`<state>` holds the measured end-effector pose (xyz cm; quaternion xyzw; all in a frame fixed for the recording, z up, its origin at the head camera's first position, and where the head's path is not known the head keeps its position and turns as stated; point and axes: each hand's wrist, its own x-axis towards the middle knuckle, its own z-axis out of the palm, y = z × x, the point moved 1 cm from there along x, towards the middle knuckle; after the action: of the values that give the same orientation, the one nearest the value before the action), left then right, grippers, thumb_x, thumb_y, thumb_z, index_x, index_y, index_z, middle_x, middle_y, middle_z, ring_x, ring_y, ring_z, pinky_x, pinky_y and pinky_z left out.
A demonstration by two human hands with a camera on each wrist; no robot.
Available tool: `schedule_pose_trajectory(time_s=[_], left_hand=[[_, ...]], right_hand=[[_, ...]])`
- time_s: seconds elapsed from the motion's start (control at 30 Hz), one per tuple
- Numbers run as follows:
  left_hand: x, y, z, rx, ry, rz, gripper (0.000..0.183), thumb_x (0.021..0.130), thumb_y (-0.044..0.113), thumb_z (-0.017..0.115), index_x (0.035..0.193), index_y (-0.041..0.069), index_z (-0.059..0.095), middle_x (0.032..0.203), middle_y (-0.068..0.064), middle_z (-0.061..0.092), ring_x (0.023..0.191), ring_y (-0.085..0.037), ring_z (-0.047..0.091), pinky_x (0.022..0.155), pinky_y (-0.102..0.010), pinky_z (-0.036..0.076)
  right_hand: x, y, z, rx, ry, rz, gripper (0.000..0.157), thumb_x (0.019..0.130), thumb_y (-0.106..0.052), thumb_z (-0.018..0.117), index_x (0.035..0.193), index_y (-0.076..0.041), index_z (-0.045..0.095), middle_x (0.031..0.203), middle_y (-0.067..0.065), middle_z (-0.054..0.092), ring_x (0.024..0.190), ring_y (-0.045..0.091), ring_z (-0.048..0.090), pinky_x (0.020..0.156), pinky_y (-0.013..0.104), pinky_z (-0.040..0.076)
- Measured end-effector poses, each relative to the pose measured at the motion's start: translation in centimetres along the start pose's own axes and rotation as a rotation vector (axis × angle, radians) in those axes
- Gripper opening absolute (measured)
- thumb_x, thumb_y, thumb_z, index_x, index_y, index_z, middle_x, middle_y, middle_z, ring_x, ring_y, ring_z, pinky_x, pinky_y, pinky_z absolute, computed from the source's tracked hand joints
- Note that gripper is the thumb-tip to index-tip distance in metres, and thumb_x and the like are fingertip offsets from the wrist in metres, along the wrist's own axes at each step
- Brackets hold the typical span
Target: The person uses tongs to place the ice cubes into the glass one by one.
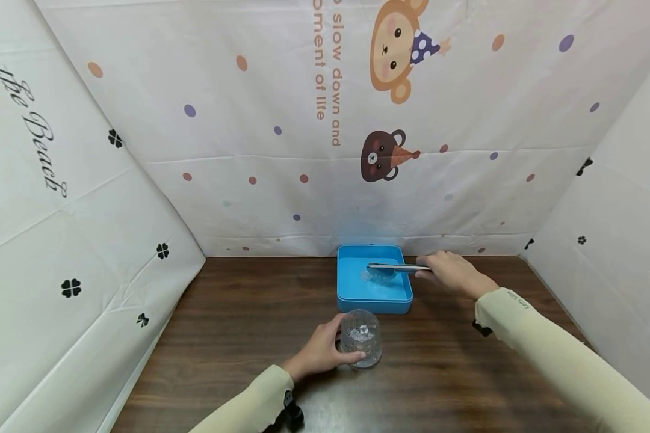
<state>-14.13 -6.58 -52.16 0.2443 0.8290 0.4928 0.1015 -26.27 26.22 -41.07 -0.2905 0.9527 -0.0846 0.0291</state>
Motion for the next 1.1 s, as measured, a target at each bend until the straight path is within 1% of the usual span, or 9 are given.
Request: schedule_pose_trajectory(time_s=[0.2, 0.33, 0.5, 0.7, 0.8, 0.87, 0.93, 1.03, 1.1], left_hand=[[0.0, -0.1, 0.0, -0.001, -0.002, -0.007, 0.078, 0.087, 0.046, 0.082, 0.148, 0.015, 0.046, 0.135, -0.003, 0.061, 0.118, -0.011, 0.063, 0.100, -0.030, 0.054], [-0.1, -0.1, 0.0, 0.002, -0.005, -0.003, 0.078, 0.087, 0.046, 0.081, 0.149, 0.014, 0.045, 0.136, -0.004, 0.061, 0.118, -0.012, 0.062, 0.099, -0.032, 0.054], [-0.2, -0.1, 0.1, 0.000, -0.004, 0.003, 0.078, 0.087, 0.046, 0.082, 0.149, 0.013, 0.045, 0.135, -0.004, 0.061, 0.118, -0.013, 0.063, 0.099, -0.032, 0.055], [-0.1, -0.2, 0.1, 0.000, -0.002, 0.001, 0.078, 0.087, 0.046, 0.082, 0.148, 0.013, 0.046, 0.135, -0.004, 0.061, 0.117, -0.012, 0.063, 0.099, -0.030, 0.054], [-0.1, -0.2, 0.1, 0.001, -0.004, -0.002, 0.079, 0.087, 0.046, 0.082, 0.149, 0.013, 0.045, 0.135, -0.004, 0.061, 0.118, -0.013, 0.063, 0.099, -0.030, 0.054], [-0.1, -0.2, 0.0, 0.001, -0.007, -0.003, 0.080, 0.087, 0.046, 0.081, 0.149, 0.013, 0.045, 0.136, -0.004, 0.061, 0.118, -0.013, 0.063, 0.099, -0.030, 0.054], [-0.1, -0.2, 0.0, 0.003, -0.007, 0.000, 0.080, 0.087, 0.046, 0.081, 0.150, 0.012, 0.045, 0.136, -0.005, 0.061, 0.119, -0.014, 0.063, 0.099, -0.030, 0.054], [-0.1, -0.1, 0.0, 0.004, -0.004, 0.005, 0.080, 0.087, 0.046, 0.082, 0.149, 0.012, 0.045, 0.136, -0.006, 0.061, 0.118, -0.014, 0.063, 0.098, -0.029, 0.054], [0.0, 0.0, 0.0, 0.006, -0.002, 0.006, 0.080, 0.087, 0.046, 0.082, 0.149, 0.012, 0.045, 0.136, -0.006, 0.061, 0.118, -0.013, 0.063, 0.098, -0.029, 0.054]], right_hand=[[-0.2, -0.7, -1.1, 0.028, 0.041, -0.016, 0.013, 0.100, -0.022, 0.070, 0.093, -0.012, 0.068, 0.064, -0.005, 0.050, 0.055, 0.011, 0.047, 0.051, 0.028, 0.042], [-0.6, -1.2, -1.5, 0.045, 0.090, -0.037, 0.010, 0.101, -0.023, 0.069, 0.096, -0.014, 0.069, 0.066, -0.007, 0.053, 0.057, 0.009, 0.048, 0.054, 0.029, 0.043], [-1.0, -1.4, -1.5, 0.039, 0.133, -0.064, 0.009, 0.101, -0.024, 0.068, 0.096, -0.016, 0.068, 0.066, -0.010, 0.053, 0.056, 0.007, 0.047, 0.055, 0.029, 0.043], [-1.5, -1.3, -1.4, 0.021, 0.139, -0.071, 0.013, 0.102, -0.026, 0.067, 0.093, -0.017, 0.065, 0.064, -0.011, 0.051, 0.055, 0.005, 0.048, 0.055, 0.030, 0.043], [-1.8, -1.2, -1.4, 0.008, 0.148, -0.067, 0.015, 0.102, -0.028, 0.068, 0.103, -0.013, 0.070, 0.071, -0.009, 0.061, 0.059, 0.005, 0.055, 0.058, 0.033, 0.051], [-2.2, -1.3, -1.5, 0.003, 0.162, -0.071, 0.022, 0.102, -0.029, 0.068, 0.111, -0.009, 0.073, 0.080, -0.004, 0.070, 0.066, 0.007, 0.063, 0.062, 0.038, 0.056], [-2.6, -1.6, -1.7, -0.004, 0.182, -0.074, 0.030, 0.101, -0.029, 0.069, 0.119, -0.006, 0.073, 0.095, 0.004, 0.075, 0.076, 0.014, 0.070, 0.070, 0.043, 0.060], [-3.4, -2.2, -2.1, -0.003, 0.204, -0.093, 0.029, 0.101, -0.029, 0.069, 0.119, -0.007, 0.074, 0.102, 0.004, 0.076, 0.081, 0.014, 0.071, 0.072, 0.044, 0.060], [-3.9, -2.7, -2.5, -0.013, 0.217, -0.107, 0.023, 0.100, -0.029, 0.070, 0.113, -0.011, 0.075, 0.096, -0.002, 0.074, 0.076, 0.009, 0.068, 0.069, 0.038, 0.059]])
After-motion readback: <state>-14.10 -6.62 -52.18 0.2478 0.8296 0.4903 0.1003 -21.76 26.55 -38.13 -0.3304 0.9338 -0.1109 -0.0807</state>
